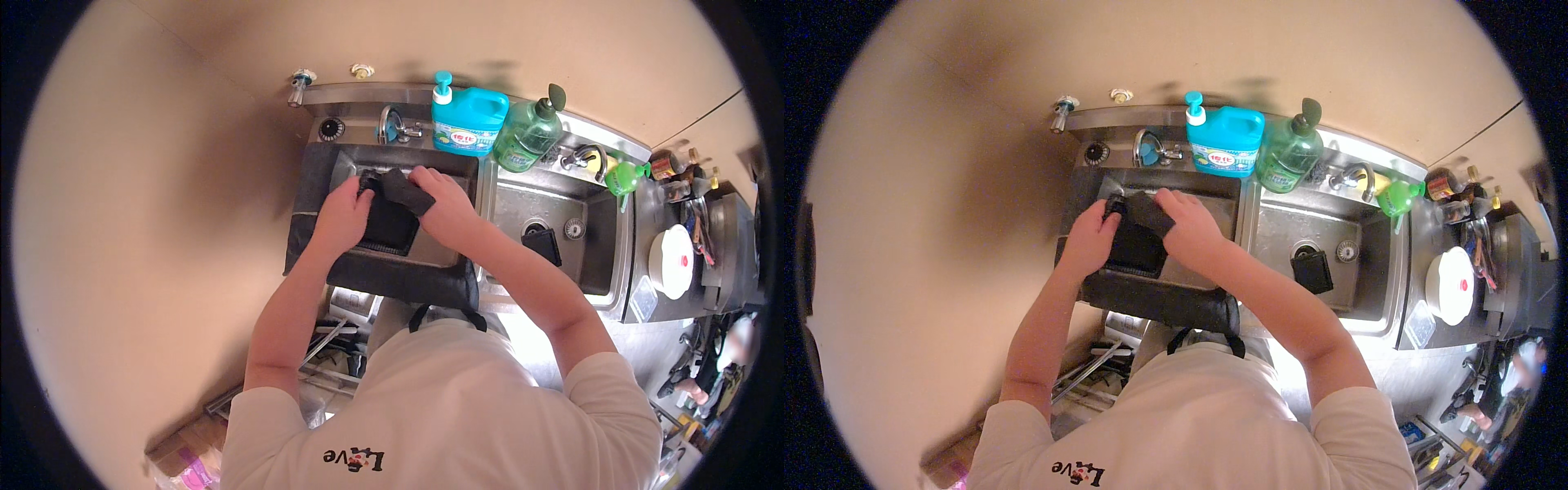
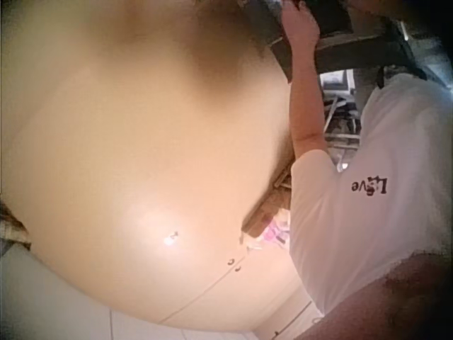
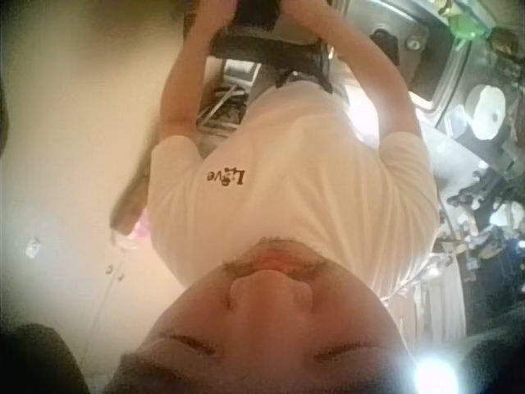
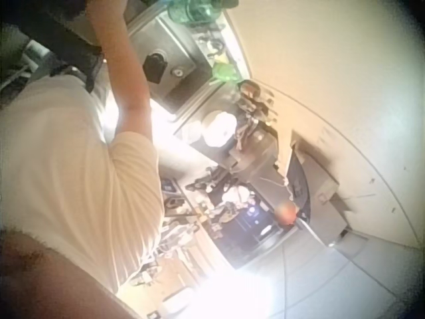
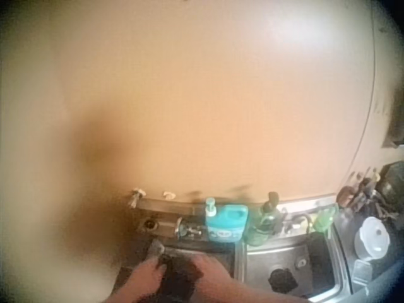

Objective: The person washes a black textured tray at a double-basin stainless steel sink. They rinse the tray under running water, apply liquid soap, scrub with a cloth, and rinse again. The person repeats this process for a second similar tray, then inspects both trays before placing them back in the sink.

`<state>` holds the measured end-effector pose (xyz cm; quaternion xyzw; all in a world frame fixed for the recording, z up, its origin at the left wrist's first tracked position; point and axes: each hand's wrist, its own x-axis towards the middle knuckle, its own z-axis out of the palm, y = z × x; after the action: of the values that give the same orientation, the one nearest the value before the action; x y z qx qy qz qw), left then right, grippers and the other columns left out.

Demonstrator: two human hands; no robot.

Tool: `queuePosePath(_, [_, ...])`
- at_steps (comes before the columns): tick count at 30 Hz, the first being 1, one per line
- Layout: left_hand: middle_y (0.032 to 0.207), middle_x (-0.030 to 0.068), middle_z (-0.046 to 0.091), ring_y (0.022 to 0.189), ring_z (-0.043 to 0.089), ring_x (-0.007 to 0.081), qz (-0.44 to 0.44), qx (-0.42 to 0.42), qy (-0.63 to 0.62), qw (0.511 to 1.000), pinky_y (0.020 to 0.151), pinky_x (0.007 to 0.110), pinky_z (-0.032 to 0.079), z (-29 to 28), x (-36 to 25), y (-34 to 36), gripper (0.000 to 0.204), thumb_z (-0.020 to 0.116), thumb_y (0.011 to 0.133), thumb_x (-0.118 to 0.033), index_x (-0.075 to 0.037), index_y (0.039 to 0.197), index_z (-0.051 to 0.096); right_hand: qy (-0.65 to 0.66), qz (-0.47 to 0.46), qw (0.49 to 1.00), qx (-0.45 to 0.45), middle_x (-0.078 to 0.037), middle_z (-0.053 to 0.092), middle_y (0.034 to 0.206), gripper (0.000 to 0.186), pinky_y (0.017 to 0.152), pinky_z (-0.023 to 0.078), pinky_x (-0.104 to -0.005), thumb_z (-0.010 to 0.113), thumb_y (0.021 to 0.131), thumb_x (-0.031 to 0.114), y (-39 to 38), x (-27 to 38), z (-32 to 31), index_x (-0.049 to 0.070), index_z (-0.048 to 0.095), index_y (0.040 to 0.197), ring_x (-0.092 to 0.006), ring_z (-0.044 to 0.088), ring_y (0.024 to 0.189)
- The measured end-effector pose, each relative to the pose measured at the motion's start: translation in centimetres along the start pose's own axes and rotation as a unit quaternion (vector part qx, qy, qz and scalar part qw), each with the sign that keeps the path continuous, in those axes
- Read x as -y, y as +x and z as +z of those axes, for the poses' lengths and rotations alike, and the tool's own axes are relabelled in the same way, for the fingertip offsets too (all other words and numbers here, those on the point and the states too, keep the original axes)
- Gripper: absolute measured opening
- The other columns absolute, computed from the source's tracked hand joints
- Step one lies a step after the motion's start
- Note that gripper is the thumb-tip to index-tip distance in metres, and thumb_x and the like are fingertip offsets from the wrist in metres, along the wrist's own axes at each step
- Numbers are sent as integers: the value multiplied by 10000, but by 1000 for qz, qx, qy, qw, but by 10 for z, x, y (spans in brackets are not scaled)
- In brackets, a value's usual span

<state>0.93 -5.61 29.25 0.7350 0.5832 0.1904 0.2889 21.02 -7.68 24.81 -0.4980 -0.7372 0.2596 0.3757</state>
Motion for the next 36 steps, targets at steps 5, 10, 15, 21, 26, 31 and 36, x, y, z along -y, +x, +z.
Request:
queuePosePath(5, [910, 251, 610, 919, 566, 446, 27, -38, -11, 999, 763, 468, 457, 5, -11, -3, 190, 518, 910, -153, 8, 1009, 540, 21, 18, 1000, -14, -177, 581, 945, 268, 776, 437, -469, 594, 742, 25, 13, 16, 4, 57, 495, 989, -408, 546, 925])
queuePosePath(10, [923, 242, 605, 925, 565, 434, -33, -11, 13, 999, 775, 445, 452, -3, -9, -5, 190, 525, 903, -151, 1, 1017, 541, -19, 47, 999, 14, -193, 577, 974, 385, 814, 437, -485, 534, 668, -46, 6, 14, -2, 45, 463, 1035, -430, 537, 943])
queuePosePath(15, [922, 244, 601, 913, 562, 437, -7, -2, -10, 1000, 769, 450, 447, 0, -8, -4, 188, 534, 900, -156, 12, 982, 537, 6, 8, 1000, 12, -196, 580, 969, 380, 824, 434, -481, 525, 666, -47, 8, 17, 1, 45, 469, 1030, -425, 540, 938])
queuePosePath(21, [930, 261, 603, 916, 566, 444, -2, -37, -21, 999, 763, 458, 450, -4, -7, -1, 203, 534, 903, -170, 18, 978, 544, -14, 17, 1000, 0, -167, 592, 929, 217, 773, 437, -470, 598, 787, 71, 17, 14, -5, 69, 500, 981, -407, 557, 897])
queuePosePath(26, [900, 237, 609, 903, 586, 405, -40, -96, -36, 994, 770, 427, 444, -20, 2, 0, 226, 522, 908, -184, 33, 968, 548, -55, 64, 996, -1, -170, 599, 923, 218, 764, 441, -464, 604, 774, 58, 3, -17, -11, 76, 506, 968, -393, 565, 915])
queuePosePath(31, [921, 207, 635, 874, 605, 347, -30, -138, -11, 990, 792, 384, 453, -7, 26, 2, 221, 518, 910, -159, 27, 1024, 553, -4, 127, 990, 65, -215, 594, 989, 329, 812, 434, -486, 530, 724, -13, 5, -17, -15, 52, 509, 1046, -422, 550, 964])
queuePosePath(36, [906, 249, 605, 885, 581, 422, -19, -74, -44, 996, 770, 426, 452, 11, 3, -2, 211, 522, 911, -168, 16, 1014, 536, 93, 93, 991, 41, -207, 597, 946, 281, 771, 450, -430, 571, 742, -3, 19, 15, -3, 61, 529, 1013, -410, 568, 926])
